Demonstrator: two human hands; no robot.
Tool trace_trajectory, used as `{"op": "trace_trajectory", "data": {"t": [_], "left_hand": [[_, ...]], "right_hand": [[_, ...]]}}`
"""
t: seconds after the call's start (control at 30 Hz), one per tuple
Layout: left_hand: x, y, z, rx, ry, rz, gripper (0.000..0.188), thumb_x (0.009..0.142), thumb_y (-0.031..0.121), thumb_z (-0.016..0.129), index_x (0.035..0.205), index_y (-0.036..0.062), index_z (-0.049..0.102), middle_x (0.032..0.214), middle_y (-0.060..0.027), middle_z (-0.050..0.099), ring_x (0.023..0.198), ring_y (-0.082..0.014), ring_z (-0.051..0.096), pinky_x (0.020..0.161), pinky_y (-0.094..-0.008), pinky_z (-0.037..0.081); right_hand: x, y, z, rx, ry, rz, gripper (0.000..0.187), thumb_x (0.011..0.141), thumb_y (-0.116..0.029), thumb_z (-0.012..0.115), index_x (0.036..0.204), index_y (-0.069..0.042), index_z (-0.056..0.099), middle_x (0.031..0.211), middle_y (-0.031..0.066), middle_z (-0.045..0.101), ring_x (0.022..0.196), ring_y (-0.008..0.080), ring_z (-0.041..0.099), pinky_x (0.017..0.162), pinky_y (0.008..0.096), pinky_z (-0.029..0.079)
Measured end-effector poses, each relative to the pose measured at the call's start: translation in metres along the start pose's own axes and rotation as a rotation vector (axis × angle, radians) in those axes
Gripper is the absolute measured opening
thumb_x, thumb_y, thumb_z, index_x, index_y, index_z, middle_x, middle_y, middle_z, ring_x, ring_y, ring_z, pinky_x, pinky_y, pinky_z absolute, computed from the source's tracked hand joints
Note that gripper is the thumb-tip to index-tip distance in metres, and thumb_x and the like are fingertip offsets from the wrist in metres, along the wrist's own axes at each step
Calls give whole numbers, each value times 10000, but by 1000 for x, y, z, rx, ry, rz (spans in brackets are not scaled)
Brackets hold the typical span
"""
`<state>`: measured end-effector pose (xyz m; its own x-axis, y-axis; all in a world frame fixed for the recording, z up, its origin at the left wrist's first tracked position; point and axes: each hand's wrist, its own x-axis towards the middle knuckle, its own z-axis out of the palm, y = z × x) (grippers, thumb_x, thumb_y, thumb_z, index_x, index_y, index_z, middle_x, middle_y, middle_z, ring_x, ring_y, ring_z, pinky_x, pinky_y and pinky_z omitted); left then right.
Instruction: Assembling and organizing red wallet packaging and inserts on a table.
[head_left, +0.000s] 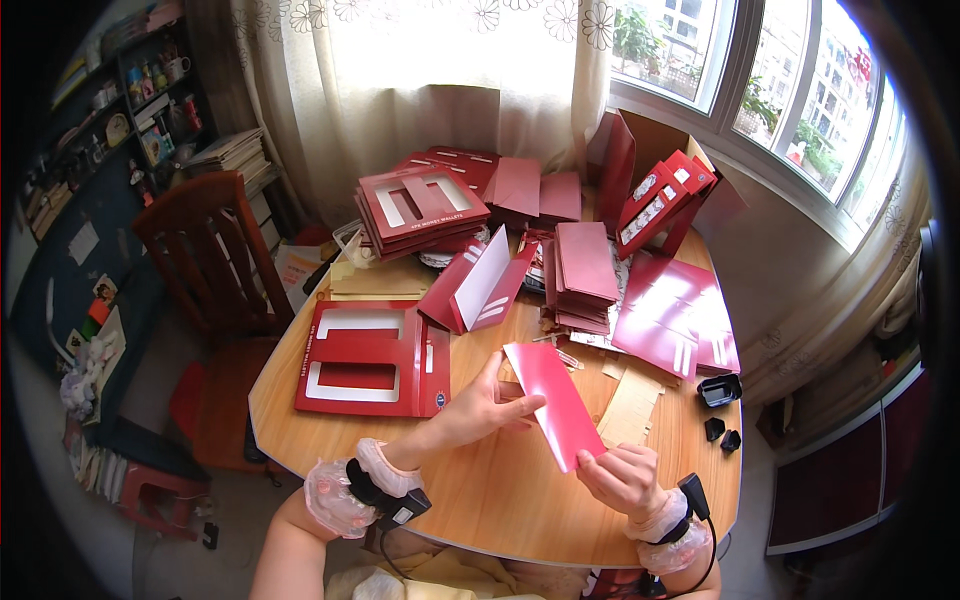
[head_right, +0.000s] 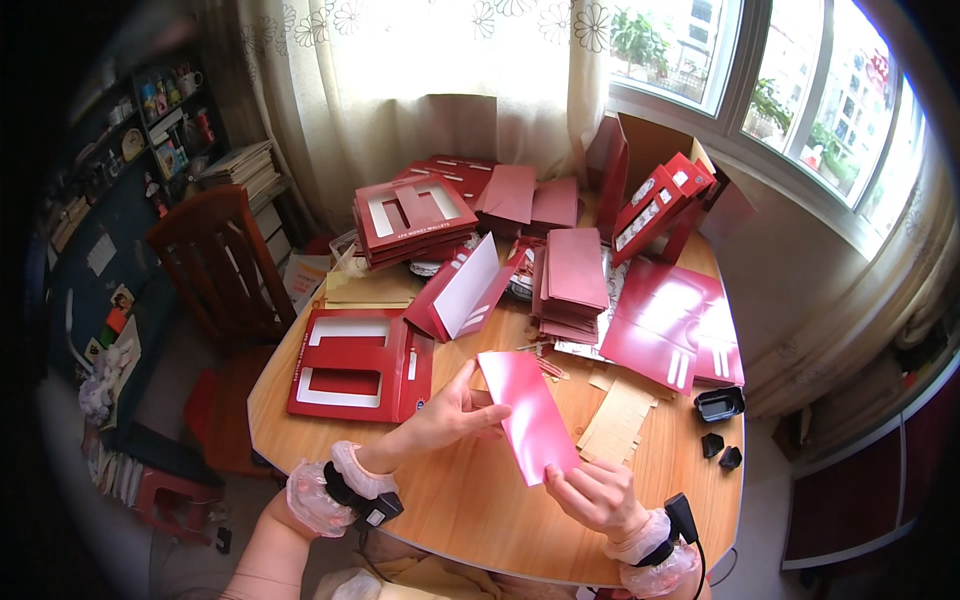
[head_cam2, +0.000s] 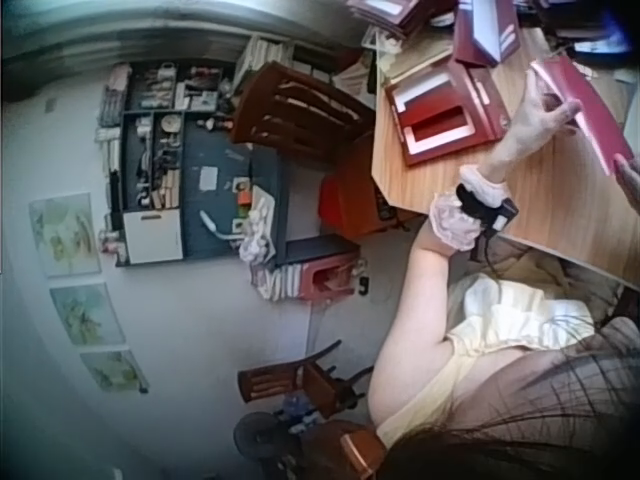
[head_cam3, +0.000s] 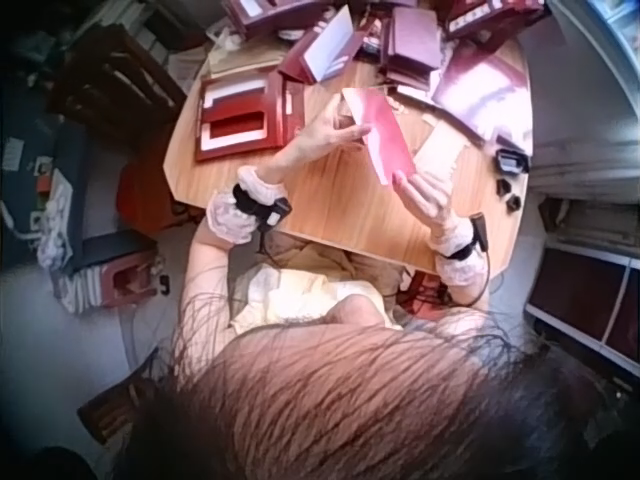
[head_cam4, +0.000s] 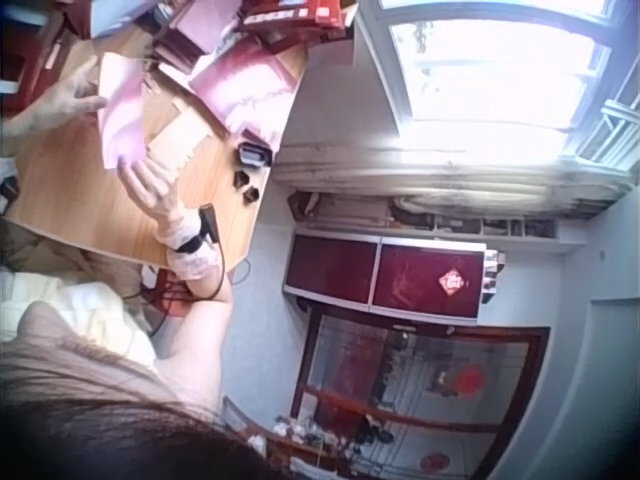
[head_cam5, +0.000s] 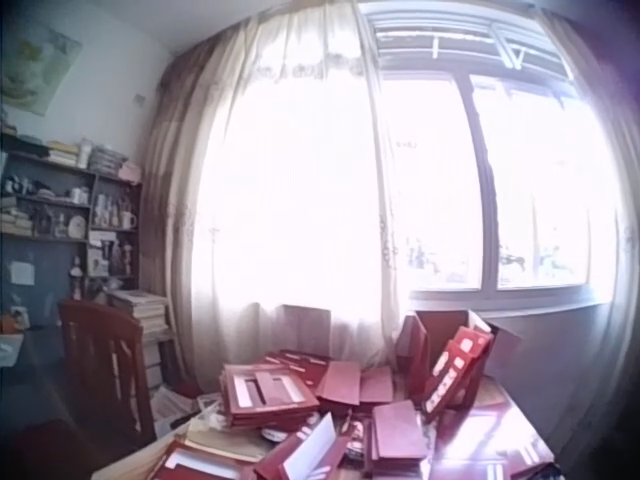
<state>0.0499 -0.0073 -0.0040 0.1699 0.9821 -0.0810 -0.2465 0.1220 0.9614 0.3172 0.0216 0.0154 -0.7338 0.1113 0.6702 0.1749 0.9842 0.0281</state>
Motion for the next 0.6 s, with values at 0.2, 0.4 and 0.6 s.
{"op": "trace_trajectory", "data": {"t": [0.2, 0.4, 0.6], "left_hand": [[-8, -3, 17, 42, -184, -46, 558, 1011, 167, 650, 1467, 37, 356, 1200, -86, 660, 1048, -165, 679, 812, -336, 611], [10, 8, 15, 609, 81, 63, 520, 1010, 171, 628, 1443, 21, 381, 877, -140, 680, 767, -176, 711, 636, -346, 599], [30, 29, -31, 1598, 549, 487, 469, 971, 177, 623, 1393, 28, 483, 636, -159, 666, 601, -304, 713, 558, -409, 574]], "right_hand": [[-7, -2, 18, 22, -34, -61, 224, 786, -46, 726, 1007, -30, 693, 640, -22, 488, 546, 104, 545, 487, 271, 443], [-4, -2, 13, 112, -61, 71, 231, 773, -43, 782, 989, -88, 713, 617, -17, 476, 512, 127, 531, 467, 290, 426], [0, -2, 11, 130, -40, 165, 172, 818, -76, 794, 964, -113, 712, 600, 0, 468, 485, 158, 519, 461, 307, 420]]}}
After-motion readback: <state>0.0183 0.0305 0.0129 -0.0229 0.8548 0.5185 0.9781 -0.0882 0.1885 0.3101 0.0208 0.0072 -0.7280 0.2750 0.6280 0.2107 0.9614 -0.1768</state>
